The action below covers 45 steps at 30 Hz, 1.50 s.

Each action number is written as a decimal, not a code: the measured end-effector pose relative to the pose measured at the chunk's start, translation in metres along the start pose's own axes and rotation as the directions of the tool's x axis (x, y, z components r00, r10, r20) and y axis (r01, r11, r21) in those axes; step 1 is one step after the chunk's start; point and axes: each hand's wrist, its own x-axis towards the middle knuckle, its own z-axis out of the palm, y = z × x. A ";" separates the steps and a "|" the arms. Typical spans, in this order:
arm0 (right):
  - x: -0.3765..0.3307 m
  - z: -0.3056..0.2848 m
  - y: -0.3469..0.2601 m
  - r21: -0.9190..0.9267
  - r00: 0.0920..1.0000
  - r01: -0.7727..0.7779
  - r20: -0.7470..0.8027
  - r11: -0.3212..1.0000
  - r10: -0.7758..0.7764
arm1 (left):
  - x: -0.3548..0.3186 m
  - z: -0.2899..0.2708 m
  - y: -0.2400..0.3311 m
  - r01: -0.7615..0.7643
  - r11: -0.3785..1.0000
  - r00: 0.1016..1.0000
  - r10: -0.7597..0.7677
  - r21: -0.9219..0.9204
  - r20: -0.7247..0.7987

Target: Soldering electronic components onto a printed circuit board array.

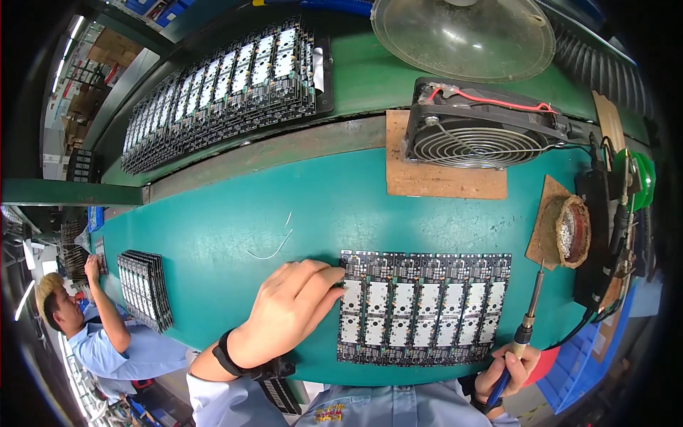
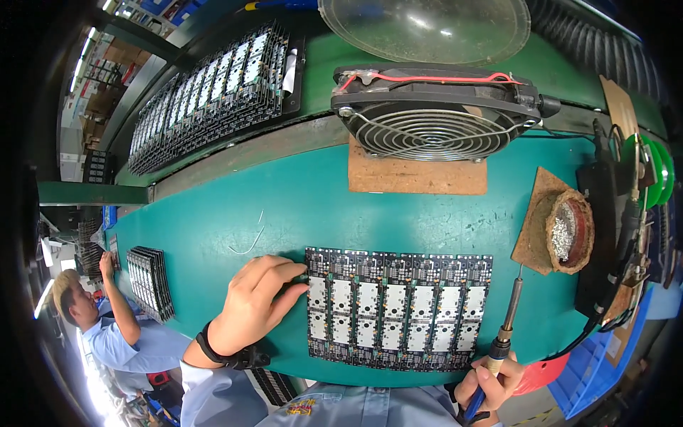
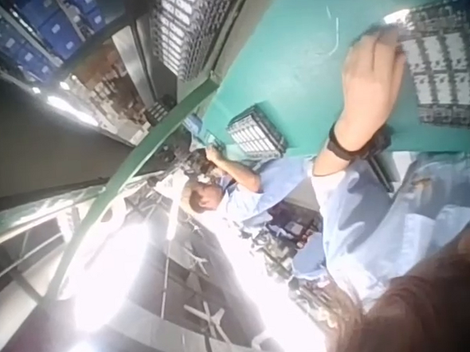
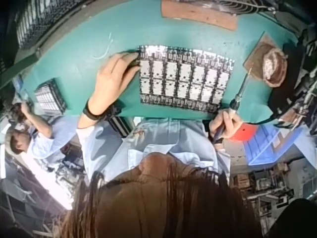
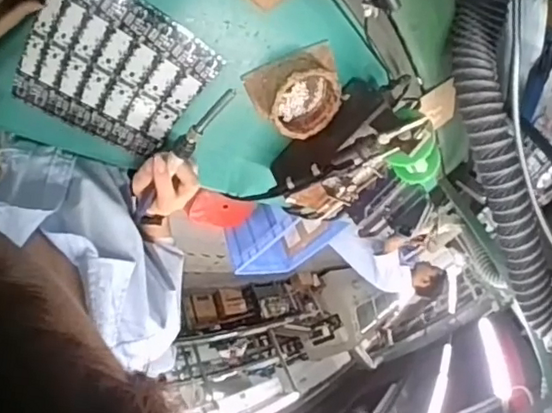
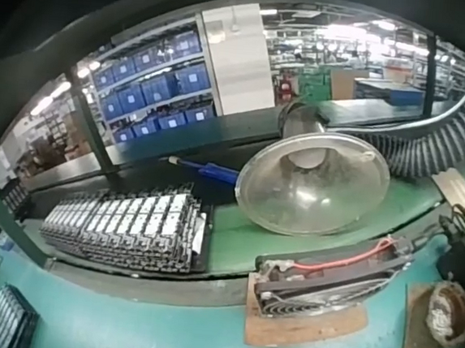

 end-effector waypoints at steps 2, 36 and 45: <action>-0.001 0.000 -0.001 0.005 1.000 -0.001 0.004 1.000 0.001 | -0.004 -0.002 0.002 0.006 1.000 1.000 -0.005 0.024 -0.017; 0.008 0.000 0.002 0.019 0.996 0.076 0.054 0.997 -0.077 | -0.012 -0.001 -0.011 -0.046 0.999 0.997 0.047 -0.004 0.065; 0.007 0.000 0.002 0.040 0.997 0.056 0.058 0.998 -0.058 | -0.015 0.002 -0.006 -0.062 0.995 0.994 0.054 0.081 0.096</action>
